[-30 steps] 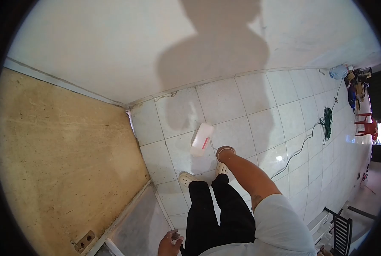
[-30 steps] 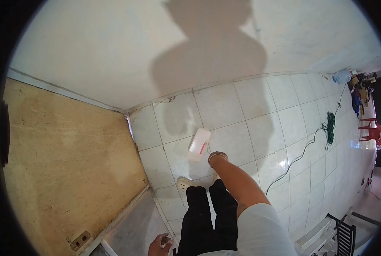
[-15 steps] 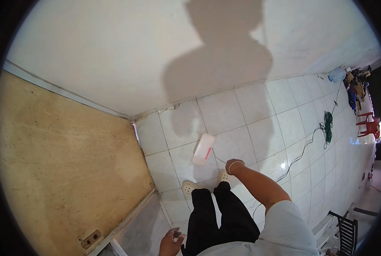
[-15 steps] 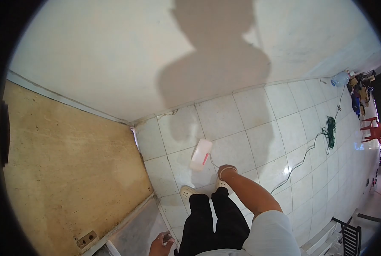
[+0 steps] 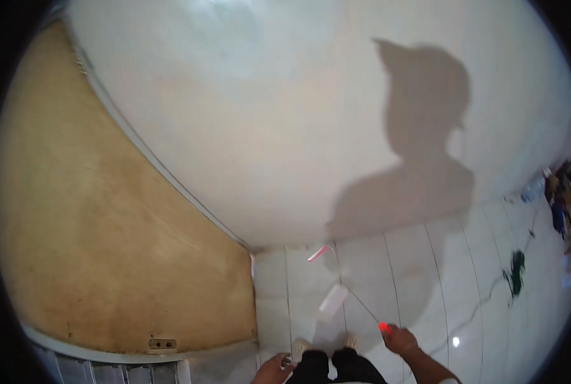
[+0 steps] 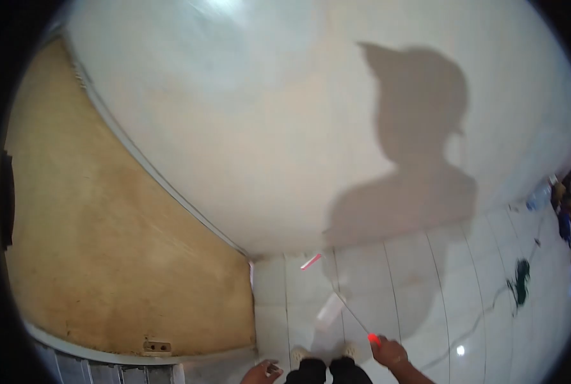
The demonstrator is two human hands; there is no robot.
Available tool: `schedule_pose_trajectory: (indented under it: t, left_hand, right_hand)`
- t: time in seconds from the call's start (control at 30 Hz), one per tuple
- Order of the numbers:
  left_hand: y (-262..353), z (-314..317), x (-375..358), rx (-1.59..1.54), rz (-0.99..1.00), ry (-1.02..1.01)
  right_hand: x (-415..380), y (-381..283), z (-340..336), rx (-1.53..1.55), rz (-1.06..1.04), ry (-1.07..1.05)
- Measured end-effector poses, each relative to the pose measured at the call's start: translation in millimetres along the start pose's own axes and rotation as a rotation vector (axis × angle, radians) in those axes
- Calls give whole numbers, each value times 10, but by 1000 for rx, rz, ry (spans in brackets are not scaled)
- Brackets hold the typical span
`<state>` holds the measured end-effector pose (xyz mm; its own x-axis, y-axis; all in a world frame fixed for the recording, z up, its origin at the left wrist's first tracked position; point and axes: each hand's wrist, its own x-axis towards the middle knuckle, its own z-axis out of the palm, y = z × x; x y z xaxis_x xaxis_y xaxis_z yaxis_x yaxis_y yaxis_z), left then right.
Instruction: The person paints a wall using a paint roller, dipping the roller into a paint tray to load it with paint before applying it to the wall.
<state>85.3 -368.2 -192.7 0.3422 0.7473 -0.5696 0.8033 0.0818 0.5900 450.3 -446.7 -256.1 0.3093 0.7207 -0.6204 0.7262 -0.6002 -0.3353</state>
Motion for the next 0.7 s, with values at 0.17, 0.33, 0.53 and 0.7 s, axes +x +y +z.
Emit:
schedule_pose_trajectory:
  t: [0.17,0.33,0.53,0.7]
  left_hand:
    - [548,-97,84,-124,41,-42]
    - [787,-7,550,-581,281,31]
    - [1224,-571,573,-981,498,192]
    - [989,-1168,757,-985,459,308]
  right_hand:
    - [-258,-574,-473,212,-285,424]
    - [-60,-1599,-696,507,-620,654]
    - [-205,-2803,-972,711,-928,657]
    - [287,-3509,-676,787,-1033,695]
